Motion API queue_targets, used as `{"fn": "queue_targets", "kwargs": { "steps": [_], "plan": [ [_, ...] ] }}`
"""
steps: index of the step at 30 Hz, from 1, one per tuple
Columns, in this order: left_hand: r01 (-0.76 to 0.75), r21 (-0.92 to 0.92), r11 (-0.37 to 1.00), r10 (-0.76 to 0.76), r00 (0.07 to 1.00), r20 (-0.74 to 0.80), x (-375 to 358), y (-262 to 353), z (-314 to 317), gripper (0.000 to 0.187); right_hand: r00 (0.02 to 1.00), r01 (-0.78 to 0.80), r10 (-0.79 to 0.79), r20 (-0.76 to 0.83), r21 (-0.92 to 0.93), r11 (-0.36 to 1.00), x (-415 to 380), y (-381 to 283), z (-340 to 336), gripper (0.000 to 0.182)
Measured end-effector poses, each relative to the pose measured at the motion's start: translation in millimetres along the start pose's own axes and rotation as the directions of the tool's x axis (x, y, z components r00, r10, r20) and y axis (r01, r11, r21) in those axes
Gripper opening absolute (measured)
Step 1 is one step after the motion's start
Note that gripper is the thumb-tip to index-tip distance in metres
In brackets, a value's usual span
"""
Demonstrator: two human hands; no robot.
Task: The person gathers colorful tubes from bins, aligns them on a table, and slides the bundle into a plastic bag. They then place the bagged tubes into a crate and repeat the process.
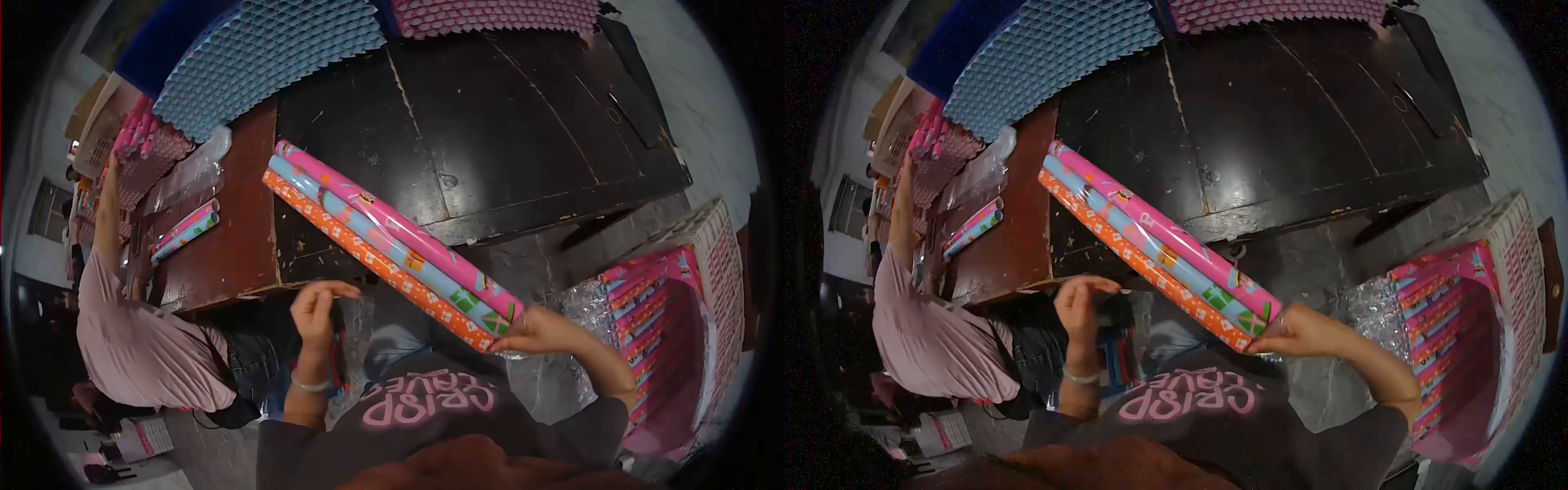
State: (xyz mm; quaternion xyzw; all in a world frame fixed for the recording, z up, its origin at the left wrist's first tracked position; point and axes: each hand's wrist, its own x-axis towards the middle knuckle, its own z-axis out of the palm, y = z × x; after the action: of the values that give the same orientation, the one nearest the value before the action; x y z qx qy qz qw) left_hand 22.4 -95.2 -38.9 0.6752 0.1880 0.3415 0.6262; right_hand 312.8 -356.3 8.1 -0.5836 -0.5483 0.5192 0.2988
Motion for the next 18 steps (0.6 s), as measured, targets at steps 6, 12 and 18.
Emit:
{"fn": "queue_targets", "kwargs": {
  "steps": [6, 12, 18],
  "plan": [
    [0.368, -0.706, 0.605, -0.316, 0.925, 0.212, -37.4, -66.3, 82.0, 0.074, 0.985, 0.12, -0.116, -0.126, 0.026, 0.992, -8.7, 49.1, 71.7, 0.026],
    [0.369, -0.811, 0.454, -0.259, 0.925, 0.276, 6.9, -50.6, 104.3, 0.076, 0.981, -0.039, -0.01, -0.191, -0.25, 0.968, -25.7, 74.4, 97.6, 0.026],
    [0.446, -0.836, 0.321, -0.04, 0.888, 0.458, -17.5, -90.8, 111.6, 0.073, 0.929, -0.077, -0.04, -0.368, -0.298, 0.952, -40.3, 126.6, 141.3, 0.024]
  ]
}}
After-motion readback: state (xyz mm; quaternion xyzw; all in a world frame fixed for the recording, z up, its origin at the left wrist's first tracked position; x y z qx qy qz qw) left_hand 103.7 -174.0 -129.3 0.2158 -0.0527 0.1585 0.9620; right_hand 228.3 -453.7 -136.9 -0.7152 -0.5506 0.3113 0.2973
